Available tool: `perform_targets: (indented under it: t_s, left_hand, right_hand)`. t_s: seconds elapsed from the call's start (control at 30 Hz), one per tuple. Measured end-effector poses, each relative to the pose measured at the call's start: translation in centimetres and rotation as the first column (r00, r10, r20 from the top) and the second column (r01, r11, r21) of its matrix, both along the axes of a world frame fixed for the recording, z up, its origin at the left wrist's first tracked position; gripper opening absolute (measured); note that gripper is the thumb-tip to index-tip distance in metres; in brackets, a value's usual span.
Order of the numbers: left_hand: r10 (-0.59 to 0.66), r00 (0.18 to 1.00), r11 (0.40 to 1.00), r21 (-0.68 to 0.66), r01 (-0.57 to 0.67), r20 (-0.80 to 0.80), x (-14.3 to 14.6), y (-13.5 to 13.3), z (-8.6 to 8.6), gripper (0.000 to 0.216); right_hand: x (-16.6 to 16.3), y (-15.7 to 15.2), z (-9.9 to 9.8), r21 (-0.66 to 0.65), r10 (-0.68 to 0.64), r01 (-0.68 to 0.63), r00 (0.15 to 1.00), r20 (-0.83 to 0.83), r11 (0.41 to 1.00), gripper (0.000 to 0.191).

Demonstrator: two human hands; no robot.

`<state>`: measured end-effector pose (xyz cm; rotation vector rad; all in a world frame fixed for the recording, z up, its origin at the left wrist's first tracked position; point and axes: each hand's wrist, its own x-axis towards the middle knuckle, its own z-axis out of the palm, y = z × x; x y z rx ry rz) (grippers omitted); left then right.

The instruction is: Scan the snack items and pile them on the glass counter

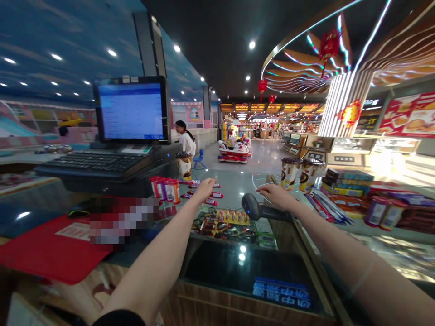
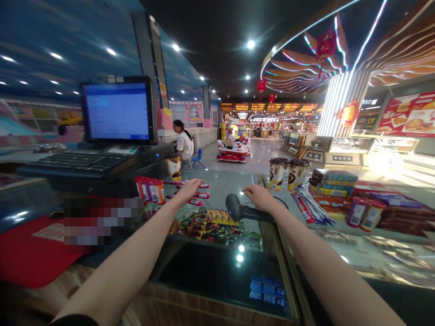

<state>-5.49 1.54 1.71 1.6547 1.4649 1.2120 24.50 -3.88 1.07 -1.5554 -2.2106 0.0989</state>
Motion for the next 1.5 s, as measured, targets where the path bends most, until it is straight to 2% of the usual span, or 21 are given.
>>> perform_targets:
  t_s: [0.2,0.37,0.57,0.7,0.87,1.0,1.27,1.5]
  left_hand:
    - [0.032,0.940,0.996,0.087,-0.003,-0.340,-1.4,-0.5,0.8,0.026]
    - [0.084,0.776,0.994,0.104,-0.023,-0.625,-2.3,-1.0,1.3,0.036]
    - [0.150,0.617,0.986,0.071,-0.150,-0.772,-2.9,-1.5,0.5,0.038]
    - [0.175,0.537,0.968,0.043,-0.249,-0.825,-2.9,-1.9,0.2,0.039]
    - [0.157,0.558,0.946,-0.039,-0.322,-0.815,-3.0,-2.0,0.3,0.044]
    - [0.158,0.574,0.934,-0.066,-0.350,-0.803,-3.1,-1.9,0.5,0.045]
    - [0.173,0.571,0.938,-0.042,-0.344,-0.803,-2.8,-1.9,0.3,0.040]
    - [0.149,0.608,0.958,-0.038,-0.283,-0.780,-2.3,-1.9,0.3,0.040]
  right_hand:
    - [-1.0,3.5,-0.4,-0.162,0.125,-0.146,0.983,-0.132,0.976,0.034]
    - [-3.3,5.9,1.0,-0.351,0.206,-0.264,0.959,-0.196,0.898,0.036]
    - [-7.9,7.7,2.5,-0.503,0.265,-0.333,0.942,-0.204,0.797,0.038]
    - [-10.7,7.5,3.2,-0.507,0.311,-0.323,0.944,-0.111,0.799,0.036]
    - [-13.1,6.5,3.8,-0.466,0.315,-0.227,0.941,0.121,0.855,0.042]
    - [-14.6,6.2,3.9,-0.429,0.323,-0.198,0.916,0.240,0.881,0.046]
    - [-15.7,6.4,3.3,-0.312,0.253,-0.135,0.892,0.376,0.940,0.037]
    - [-14.3,6.2,3.8,-0.313,0.192,-0.075,0.912,0.363,0.947,0.025]
